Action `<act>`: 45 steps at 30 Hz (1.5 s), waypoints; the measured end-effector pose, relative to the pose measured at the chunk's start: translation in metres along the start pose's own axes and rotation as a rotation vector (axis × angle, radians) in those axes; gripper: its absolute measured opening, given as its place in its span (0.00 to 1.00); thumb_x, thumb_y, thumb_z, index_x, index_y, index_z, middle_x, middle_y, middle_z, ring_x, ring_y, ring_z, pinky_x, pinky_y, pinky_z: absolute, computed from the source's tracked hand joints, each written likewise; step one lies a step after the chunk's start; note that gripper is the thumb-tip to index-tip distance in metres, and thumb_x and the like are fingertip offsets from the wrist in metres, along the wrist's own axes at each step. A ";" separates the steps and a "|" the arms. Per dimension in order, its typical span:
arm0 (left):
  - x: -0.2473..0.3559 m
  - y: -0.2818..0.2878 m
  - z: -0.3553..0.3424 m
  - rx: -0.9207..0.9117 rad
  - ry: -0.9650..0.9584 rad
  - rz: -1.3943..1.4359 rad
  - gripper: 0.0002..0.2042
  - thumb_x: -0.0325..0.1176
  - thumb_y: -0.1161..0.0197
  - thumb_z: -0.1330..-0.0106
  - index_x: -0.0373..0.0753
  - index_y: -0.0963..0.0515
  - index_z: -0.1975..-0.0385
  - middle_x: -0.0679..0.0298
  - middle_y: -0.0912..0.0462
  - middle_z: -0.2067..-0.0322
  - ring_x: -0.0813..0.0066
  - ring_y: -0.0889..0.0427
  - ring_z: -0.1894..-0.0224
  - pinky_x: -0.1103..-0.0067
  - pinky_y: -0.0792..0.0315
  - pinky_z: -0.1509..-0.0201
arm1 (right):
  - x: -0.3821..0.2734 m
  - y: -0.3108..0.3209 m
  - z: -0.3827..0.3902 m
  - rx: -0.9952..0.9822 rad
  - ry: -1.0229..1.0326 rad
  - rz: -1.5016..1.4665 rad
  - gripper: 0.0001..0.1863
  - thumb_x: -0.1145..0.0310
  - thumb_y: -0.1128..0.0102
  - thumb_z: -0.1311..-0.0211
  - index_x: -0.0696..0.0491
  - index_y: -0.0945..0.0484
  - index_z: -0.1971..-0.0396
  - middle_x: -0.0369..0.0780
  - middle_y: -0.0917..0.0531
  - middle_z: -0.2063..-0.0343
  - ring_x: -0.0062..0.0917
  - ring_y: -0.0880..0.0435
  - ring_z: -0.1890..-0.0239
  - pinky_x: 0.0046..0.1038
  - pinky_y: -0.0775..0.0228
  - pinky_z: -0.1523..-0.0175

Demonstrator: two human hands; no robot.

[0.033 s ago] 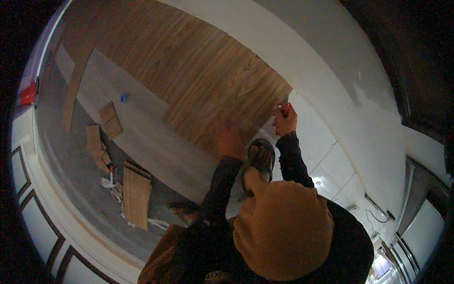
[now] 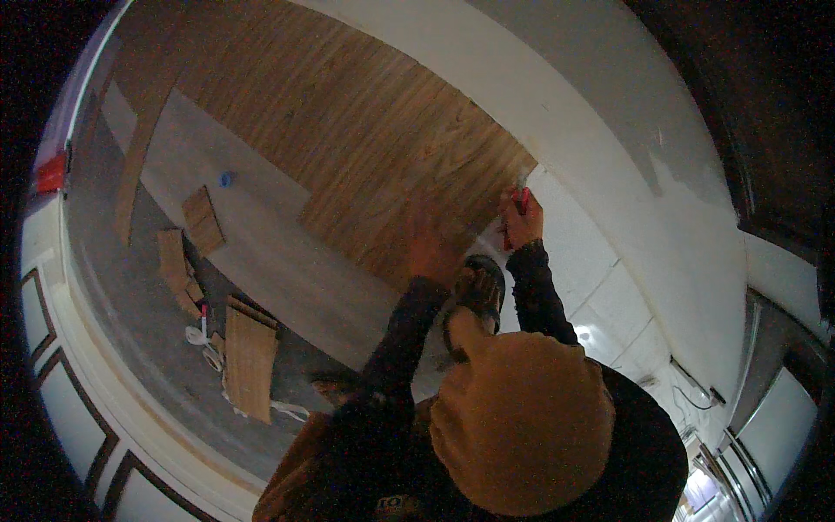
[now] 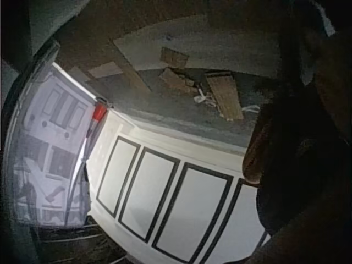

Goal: The person lays wood-patterned tiles on a white floor, using a square and a utility knife to measure and cut tiles to fit along the wall.

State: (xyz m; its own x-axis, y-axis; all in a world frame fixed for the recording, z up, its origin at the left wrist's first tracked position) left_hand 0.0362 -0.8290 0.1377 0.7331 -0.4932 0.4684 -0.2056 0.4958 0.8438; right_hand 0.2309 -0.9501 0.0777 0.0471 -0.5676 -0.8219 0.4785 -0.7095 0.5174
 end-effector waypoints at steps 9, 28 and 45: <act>0.039 -0.017 -0.093 0.079 -0.629 -0.195 0.34 0.50 0.44 0.32 0.40 0.41 0.29 0.53 0.52 0.25 0.50 0.54 0.24 0.53 0.58 0.23 | -0.010 -0.006 -0.007 -0.078 -0.068 0.046 0.12 0.63 0.36 0.37 0.57 0.21 0.64 0.36 0.20 0.77 0.20 0.22 0.73 0.27 0.29 0.64; 0.012 0.006 -0.106 0.309 -0.141 -0.371 0.36 0.57 0.55 0.27 0.35 0.43 0.29 0.49 0.52 0.26 0.49 0.55 0.24 0.51 0.60 0.23 | -0.022 -0.008 -0.016 -0.224 0.006 0.169 0.13 0.64 0.30 0.44 0.55 0.25 0.72 0.37 0.20 0.78 0.26 0.17 0.75 0.32 0.26 0.69; -0.249 0.073 0.131 0.490 0.602 -0.317 0.30 0.48 0.46 0.28 0.45 0.40 0.28 0.48 0.54 0.25 0.41 0.62 0.23 0.51 0.61 0.24 | -0.012 -0.018 -0.012 -0.220 -0.049 0.071 0.09 0.73 0.31 0.44 0.54 0.26 0.70 0.35 0.22 0.80 0.24 0.21 0.81 0.28 0.30 0.76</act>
State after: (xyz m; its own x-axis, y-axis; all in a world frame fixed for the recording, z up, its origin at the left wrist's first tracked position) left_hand -0.2463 -0.7639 0.1168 0.9960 -0.0222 0.0870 -0.0878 -0.0376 0.9954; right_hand 0.2325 -0.9252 0.0755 0.0473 -0.6364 -0.7699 0.6552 -0.5620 0.5048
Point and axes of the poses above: each hand's wrist, its own z-axis away from the middle knuckle, its own y-axis out of the back of the hand, x = y × z, the point moved 8 cm from there along -z, towards the middle knuckle
